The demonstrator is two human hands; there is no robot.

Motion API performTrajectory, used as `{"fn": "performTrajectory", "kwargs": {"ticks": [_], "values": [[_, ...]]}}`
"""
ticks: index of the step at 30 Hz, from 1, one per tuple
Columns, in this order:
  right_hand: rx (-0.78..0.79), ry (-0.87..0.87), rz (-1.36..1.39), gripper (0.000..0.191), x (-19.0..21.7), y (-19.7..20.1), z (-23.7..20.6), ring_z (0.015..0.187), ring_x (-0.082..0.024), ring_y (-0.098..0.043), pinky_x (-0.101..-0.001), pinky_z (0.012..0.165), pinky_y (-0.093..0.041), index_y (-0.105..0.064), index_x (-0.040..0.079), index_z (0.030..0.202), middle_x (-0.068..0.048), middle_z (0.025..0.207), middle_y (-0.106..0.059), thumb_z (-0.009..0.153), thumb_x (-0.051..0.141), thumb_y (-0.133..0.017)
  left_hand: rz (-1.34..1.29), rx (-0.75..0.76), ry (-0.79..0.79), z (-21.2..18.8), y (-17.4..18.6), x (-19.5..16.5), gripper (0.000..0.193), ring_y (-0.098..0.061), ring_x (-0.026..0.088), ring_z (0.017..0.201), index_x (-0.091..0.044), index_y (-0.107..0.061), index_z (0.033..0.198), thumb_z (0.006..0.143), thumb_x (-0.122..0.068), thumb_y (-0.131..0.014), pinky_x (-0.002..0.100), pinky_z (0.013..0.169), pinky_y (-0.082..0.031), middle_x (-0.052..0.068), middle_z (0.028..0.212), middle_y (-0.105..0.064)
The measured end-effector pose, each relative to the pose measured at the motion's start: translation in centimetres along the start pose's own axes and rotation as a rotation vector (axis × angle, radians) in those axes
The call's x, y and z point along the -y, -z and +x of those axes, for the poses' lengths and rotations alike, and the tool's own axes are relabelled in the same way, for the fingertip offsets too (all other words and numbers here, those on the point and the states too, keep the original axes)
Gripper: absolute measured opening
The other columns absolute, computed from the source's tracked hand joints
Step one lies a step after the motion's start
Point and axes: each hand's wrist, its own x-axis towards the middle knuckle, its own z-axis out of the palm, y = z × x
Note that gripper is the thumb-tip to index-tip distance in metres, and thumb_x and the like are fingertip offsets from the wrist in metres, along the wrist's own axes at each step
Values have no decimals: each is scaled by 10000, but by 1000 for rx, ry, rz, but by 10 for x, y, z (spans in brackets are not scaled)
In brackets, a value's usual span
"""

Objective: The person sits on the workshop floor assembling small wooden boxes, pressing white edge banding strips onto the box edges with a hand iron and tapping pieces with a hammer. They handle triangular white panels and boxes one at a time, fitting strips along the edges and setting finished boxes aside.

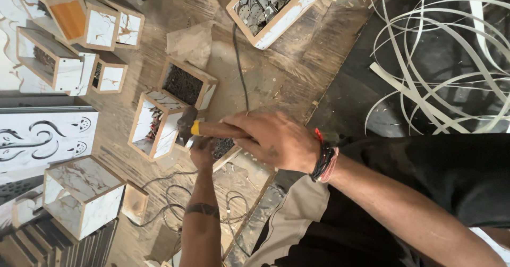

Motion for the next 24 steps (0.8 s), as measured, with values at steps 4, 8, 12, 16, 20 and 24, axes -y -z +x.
{"fn": "performTrajectory", "kwargs": {"ticks": [4,8,12,16,20,24], "values": [[-91,32,40,452,1,3,-12,1024,-361,-703,-464,892,-548,-571,24,1341,-185,1112,-724,943,221,-653,-186,20,50,-2,6,0,251,-668,129,691,39,-752,1037,798,-37,-737,271,629,-540,70,867,-756],[-113,7,32,452,3,6,-21,1007,-373,-705,-464,859,-555,-578,23,1315,-189,1104,-730,915,207,-680,-148,100,58,-3,5,1,233,-642,176,683,75,-768,1006,837,-75,-709,312,629,-512,123,823,-710],[-110,-36,14,460,4,5,-24,1004,-385,-700,-470,851,-549,-593,26,1305,-197,1098,-732,882,180,-692,460,43,-35,-4,-6,3,287,-728,281,776,-13,-815,950,804,-257,-779,403,761,-553,179,844,-778],[-124,-30,-5,445,4,3,-24,993,-369,-713,-464,870,-549,-599,29,1294,-182,1091,-736,888,184,-696,604,200,-134,-10,-25,-2,338,-718,384,897,-77,-791,1032,779,-301,-783,477,845,-543,199,954,-757],[-112,-42,-6,417,7,3,-22,986,-362,-718,-463,855,-552,-613,32,1266,-169,1081,-741,893,196,-703,777,74,-15,-19,-36,-11,353,-704,394,976,-99,-779,1032,787,-353,-777,513,854,-538,176,1022,-753],[-82,-70,1,417,8,5,-20,982,-337,-732,-443,856,-569,-620,41,1277,-146,1105,-748,899,203,-695,712,92,17,-21,-26,-18,274,-719,381,967,-133,-792,987,806,-324,-716,503,857,-545,156,988,-760]]}}
